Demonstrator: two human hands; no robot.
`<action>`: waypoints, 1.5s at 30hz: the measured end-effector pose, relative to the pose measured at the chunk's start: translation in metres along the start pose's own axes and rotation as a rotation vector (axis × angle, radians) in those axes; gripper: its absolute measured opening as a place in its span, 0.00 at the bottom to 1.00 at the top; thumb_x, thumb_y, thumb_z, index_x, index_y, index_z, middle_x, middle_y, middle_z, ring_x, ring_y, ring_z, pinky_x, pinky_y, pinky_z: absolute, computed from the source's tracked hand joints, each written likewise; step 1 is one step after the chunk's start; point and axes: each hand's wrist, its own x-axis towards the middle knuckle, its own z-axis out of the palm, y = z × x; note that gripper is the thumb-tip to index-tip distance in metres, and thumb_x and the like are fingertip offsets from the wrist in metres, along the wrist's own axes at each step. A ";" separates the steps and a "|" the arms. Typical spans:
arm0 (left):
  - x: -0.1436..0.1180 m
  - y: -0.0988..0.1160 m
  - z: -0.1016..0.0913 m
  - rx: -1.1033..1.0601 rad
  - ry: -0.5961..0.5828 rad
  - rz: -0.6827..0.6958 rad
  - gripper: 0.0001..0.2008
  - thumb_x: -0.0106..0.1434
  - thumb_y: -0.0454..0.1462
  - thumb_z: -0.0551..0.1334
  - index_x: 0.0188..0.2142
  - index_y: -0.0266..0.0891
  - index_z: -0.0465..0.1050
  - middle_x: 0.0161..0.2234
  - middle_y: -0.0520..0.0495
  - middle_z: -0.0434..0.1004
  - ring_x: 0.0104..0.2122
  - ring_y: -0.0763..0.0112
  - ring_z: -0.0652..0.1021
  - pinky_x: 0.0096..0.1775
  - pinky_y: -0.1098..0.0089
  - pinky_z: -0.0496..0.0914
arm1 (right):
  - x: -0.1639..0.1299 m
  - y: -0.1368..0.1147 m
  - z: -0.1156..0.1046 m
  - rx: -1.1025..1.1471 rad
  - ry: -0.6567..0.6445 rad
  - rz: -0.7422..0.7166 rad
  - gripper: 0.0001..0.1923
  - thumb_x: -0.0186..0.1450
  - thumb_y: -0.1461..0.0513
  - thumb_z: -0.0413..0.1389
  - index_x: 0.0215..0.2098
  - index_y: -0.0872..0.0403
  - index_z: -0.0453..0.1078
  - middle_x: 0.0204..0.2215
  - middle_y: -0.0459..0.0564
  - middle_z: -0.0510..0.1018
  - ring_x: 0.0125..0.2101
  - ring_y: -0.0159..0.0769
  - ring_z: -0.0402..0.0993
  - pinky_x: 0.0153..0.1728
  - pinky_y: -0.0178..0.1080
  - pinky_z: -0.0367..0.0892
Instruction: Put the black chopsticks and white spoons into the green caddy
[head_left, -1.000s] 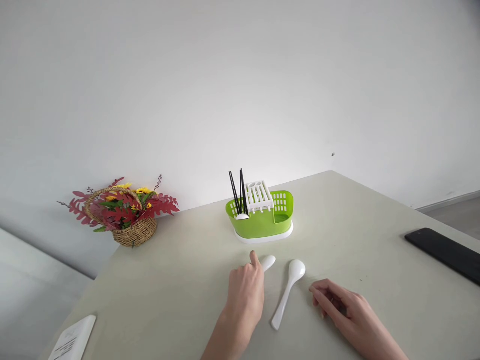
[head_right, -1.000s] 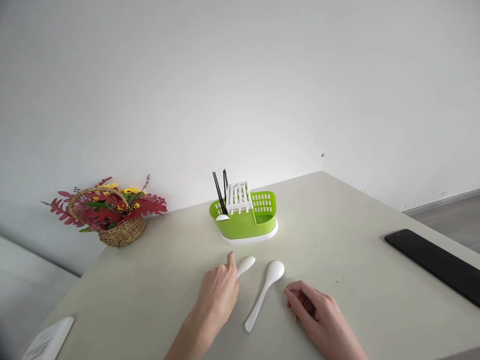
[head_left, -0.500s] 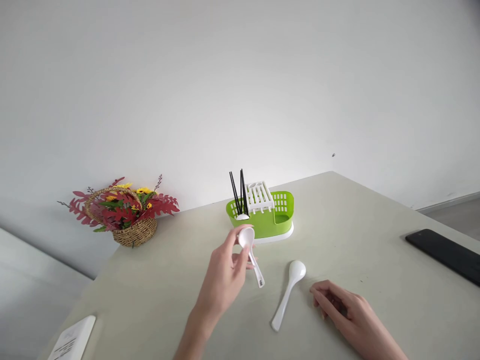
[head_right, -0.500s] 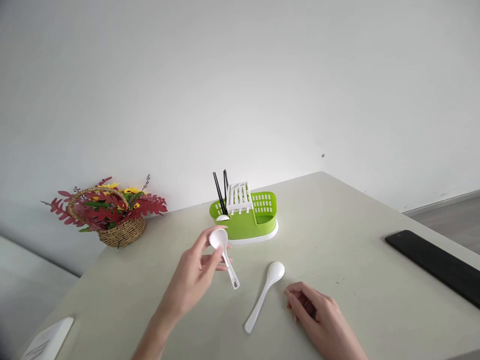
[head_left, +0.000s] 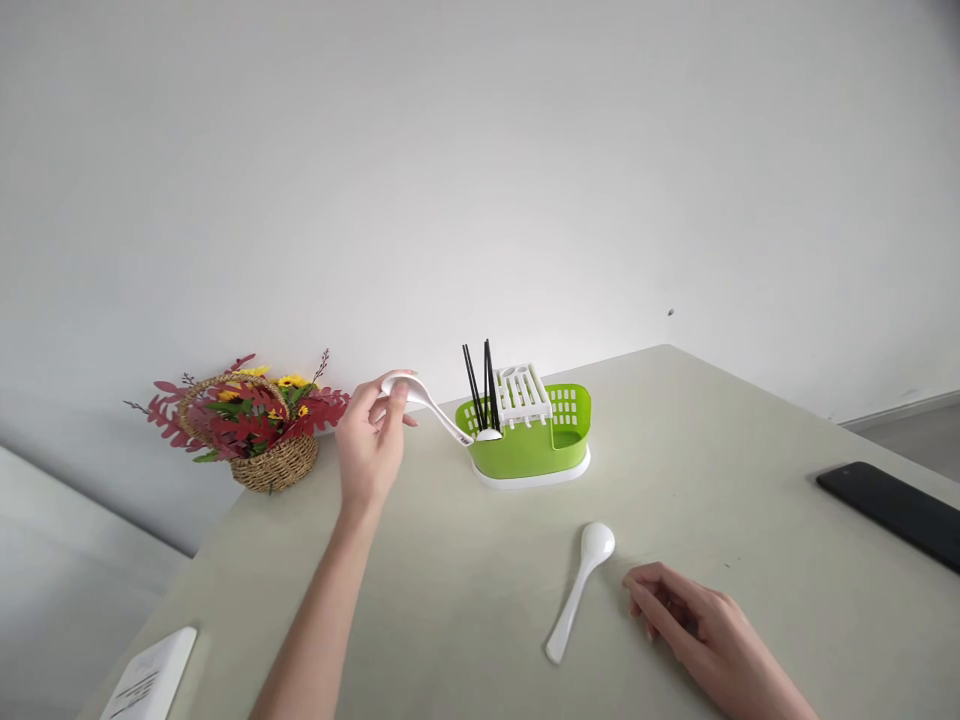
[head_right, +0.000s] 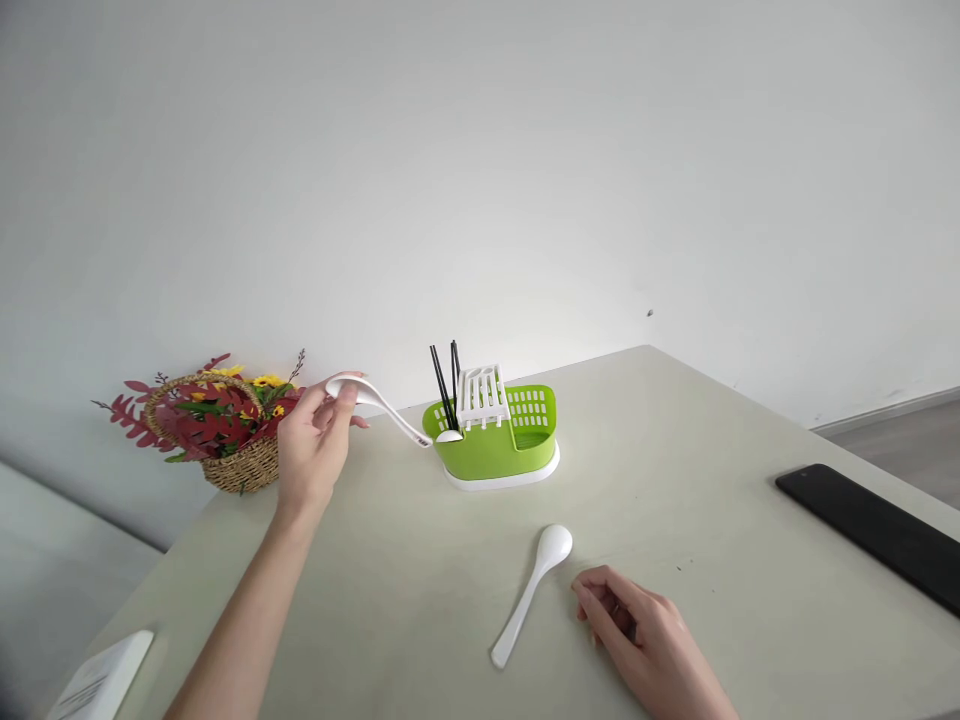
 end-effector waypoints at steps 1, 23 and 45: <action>0.005 -0.005 0.002 -0.008 0.008 -0.002 0.20 0.69 0.51 0.62 0.48 0.39 0.79 0.48 0.44 0.82 0.38 0.67 0.83 0.38 0.69 0.82 | -0.001 -0.001 0.001 0.002 0.010 -0.007 0.24 0.71 0.42 0.46 0.34 0.47 0.72 0.23 0.44 0.74 0.25 0.35 0.68 0.26 0.35 0.62; -0.026 -0.075 0.031 0.178 -0.242 0.189 0.12 0.72 0.42 0.57 0.46 0.43 0.78 0.46 0.46 0.85 0.43 0.65 0.84 0.49 0.64 0.77 | 0.004 0.006 -0.005 -0.041 -0.083 -0.004 0.21 0.71 0.44 0.48 0.37 0.47 0.74 0.25 0.45 0.77 0.27 0.35 0.71 0.27 0.34 0.64; -0.068 -0.060 0.037 0.412 -0.190 0.466 0.23 0.66 0.30 0.57 0.60 0.41 0.65 0.55 0.35 0.70 0.58 0.55 0.72 0.58 0.52 0.70 | -0.001 -0.002 0.006 0.002 0.056 0.000 0.24 0.71 0.41 0.46 0.33 0.47 0.73 0.23 0.44 0.74 0.24 0.34 0.68 0.25 0.34 0.60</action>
